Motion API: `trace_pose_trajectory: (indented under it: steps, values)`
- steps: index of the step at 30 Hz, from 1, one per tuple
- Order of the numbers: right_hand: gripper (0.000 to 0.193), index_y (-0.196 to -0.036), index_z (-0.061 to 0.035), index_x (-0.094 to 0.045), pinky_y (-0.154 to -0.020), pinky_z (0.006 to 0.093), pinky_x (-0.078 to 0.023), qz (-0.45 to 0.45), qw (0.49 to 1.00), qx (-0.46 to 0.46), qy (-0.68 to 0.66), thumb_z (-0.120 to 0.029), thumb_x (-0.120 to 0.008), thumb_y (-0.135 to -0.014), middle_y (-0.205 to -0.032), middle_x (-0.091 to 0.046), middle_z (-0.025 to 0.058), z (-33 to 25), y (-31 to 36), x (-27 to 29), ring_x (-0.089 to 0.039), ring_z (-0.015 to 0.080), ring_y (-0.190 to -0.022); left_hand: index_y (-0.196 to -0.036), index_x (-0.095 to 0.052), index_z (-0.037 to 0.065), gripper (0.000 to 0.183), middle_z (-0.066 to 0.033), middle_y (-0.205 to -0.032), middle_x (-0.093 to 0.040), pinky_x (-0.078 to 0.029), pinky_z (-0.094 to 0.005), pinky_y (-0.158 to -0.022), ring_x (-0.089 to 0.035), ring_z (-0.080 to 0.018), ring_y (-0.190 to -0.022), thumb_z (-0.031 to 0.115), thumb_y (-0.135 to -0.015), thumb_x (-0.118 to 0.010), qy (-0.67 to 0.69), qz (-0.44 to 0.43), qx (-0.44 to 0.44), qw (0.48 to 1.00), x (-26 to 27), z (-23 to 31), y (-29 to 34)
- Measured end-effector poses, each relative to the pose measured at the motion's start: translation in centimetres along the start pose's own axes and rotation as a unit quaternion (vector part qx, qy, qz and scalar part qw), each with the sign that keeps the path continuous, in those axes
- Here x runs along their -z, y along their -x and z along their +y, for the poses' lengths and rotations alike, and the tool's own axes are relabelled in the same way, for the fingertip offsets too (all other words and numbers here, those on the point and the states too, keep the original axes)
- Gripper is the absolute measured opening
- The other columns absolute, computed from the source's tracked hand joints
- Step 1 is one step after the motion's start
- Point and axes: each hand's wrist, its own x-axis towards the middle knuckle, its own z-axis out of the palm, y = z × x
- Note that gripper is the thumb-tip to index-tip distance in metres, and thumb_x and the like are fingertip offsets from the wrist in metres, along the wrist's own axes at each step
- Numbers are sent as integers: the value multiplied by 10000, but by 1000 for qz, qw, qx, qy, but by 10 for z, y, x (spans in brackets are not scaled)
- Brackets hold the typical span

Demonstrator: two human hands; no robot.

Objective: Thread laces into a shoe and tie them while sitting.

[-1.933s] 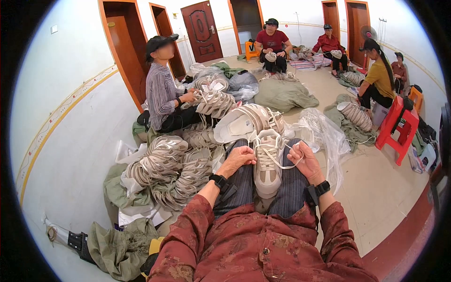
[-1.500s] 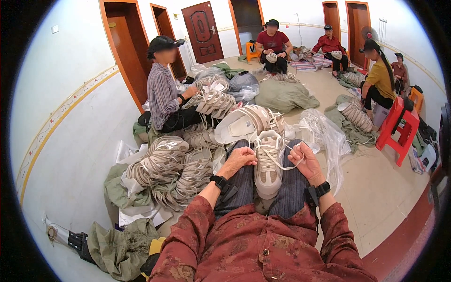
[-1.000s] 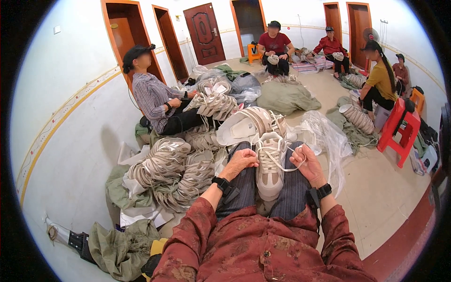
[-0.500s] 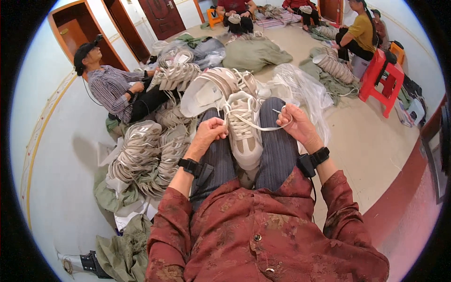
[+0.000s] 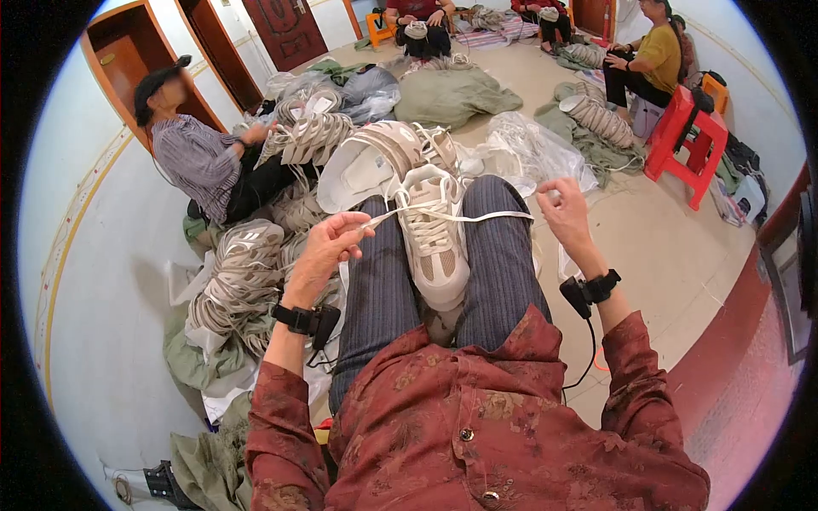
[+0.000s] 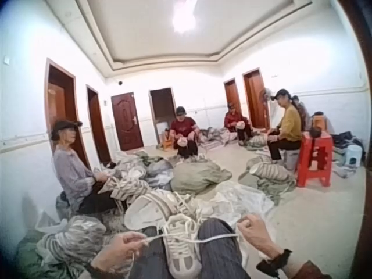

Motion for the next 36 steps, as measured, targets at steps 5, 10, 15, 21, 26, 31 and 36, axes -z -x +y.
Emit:
trace_pose_trajectory:
  steps: [5,10,15,21,26,31,36]
  values:
    - [139,-905,-1,-661,-640,294,-483,-184,978,71,-66,-114,-640,-828,-793,-607,96,-67,-7,-33,-578,169,-686,-1165,-616,16,276,-16,-945,-681,-411,-141,-584,-559,-24,-690,159,-928,-617,-9,14,-32,999,3,9,-6]
    - [156,-914,10,-654,-628,297,-472,-293,948,109,-64,-110,-634,-817,-794,-610,83,-88,-10,-64,-567,165,-681,-1170,-625,43,268,-21,-927,-694,-426,-156,-623,-596,-44,-739,164,-933,-602,-64,19,-76,995,-21,20,-5]
    - [120,-897,6,-652,-560,259,-468,-358,925,61,-112,-97,-616,-848,-691,-583,32,-78,-13,-77,-554,109,-612,-1145,-634,26,291,-63,-986,-683,-500,-239,-645,-640,-105,-806,108,-865,-633,-309,-149,-73,936,-55,15,19]
    - [96,-891,14,-633,-483,207,-459,-360,910,-40,-202,-67,-584,-903,-664,-582,1,-68,-15,-75,-555,67,-570,-1038,-657,-20,219,-129,-1128,-617,-547,-277,-645,-661,-147,-719,35,-835,-597,-253,91,-199,942,-38,-6,-2]
    - [83,-901,4,-640,-492,193,-449,-371,909,-38,-184,-69,-599,-903,-692,-588,-6,-69,-15,-85,-551,51,-592,-948,-649,-45,265,-73,-770,-648,-500,-256,-543,-624,-129,-565,214,-895,-625,-228,133,-109,958,-26,-22,-40]
    - [105,-928,-9,-663,-493,208,-459,-339,930,-25,-140,-99,-620,-895,-694,-608,2,-68,-20,-74,-553,56,-582,-777,-636,-34,428,-96,-603,-630,-492,-300,-543,-644,-178,-532,387,-845,-646,-259,75,-76,960,-47,-27,-78]
    - [147,-895,-18,-685,-521,248,-484,-276,949,93,-123,-152,-627,-889,-697,-633,8,-46,-16,-94,-587,75,-577,-689,-581,-10,365,-73,-558,-588,-436,-272,-464,-567,-138,-488,306,-871,-594,-207,40,-61,976,-44,-35,-84]
